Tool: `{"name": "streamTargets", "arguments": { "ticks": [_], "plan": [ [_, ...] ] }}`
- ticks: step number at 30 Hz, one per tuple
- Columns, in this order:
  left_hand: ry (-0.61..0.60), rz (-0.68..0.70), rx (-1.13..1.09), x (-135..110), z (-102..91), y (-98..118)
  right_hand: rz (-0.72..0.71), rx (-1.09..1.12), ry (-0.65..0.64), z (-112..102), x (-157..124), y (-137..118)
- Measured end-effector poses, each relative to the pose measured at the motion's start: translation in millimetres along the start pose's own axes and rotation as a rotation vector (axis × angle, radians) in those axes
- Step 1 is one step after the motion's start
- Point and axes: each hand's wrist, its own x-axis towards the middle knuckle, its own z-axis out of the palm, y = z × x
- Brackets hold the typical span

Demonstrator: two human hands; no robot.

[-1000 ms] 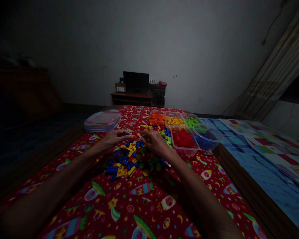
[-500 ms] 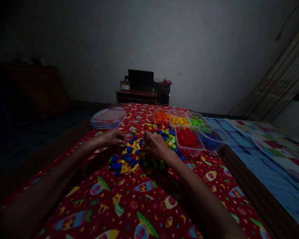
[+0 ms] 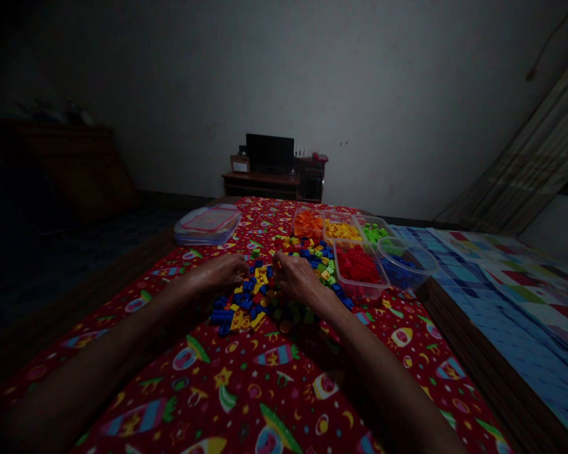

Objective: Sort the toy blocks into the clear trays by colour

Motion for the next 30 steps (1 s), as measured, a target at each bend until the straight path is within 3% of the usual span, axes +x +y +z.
{"name": "streamTargets", "arguments": {
  "ticks": [2,5,9,13,16,21,25,30],
  "plan": [
    [0.066,0.069,-0.044,4,5.0,-5,0.013,0.002,-0.001,1,1,0],
    [0.098,0.061,-0.141,8,5.9,-11,0.012,0.024,0.016,2,1,1],
    [0.027,-0.051,-0.227,2,-8.3,-18,0.007,0.048,0.021,2,1,1],
    [-0.073,-0.075,-0.307,-5,-20.5,-25,0.035,0.070,0.002,2,2,-1],
    [0.035,-0.086,-0.435,1,-15.5,-18,0.084,0.181,-0.004,5,4,-3],
    [0.154,-0.067,-0.733,15,3.2,15,0.055,0.360,-0.032,12,6,-9],
    [0.115,-0.029,-0.718,13,3.0,22,0.049,0.293,0.015,14,5,-10],
    [-0.041,-0.109,-0.402,0,-12.6,-10,0.101,0.232,0.072,14,4,-3]
  ]
}}
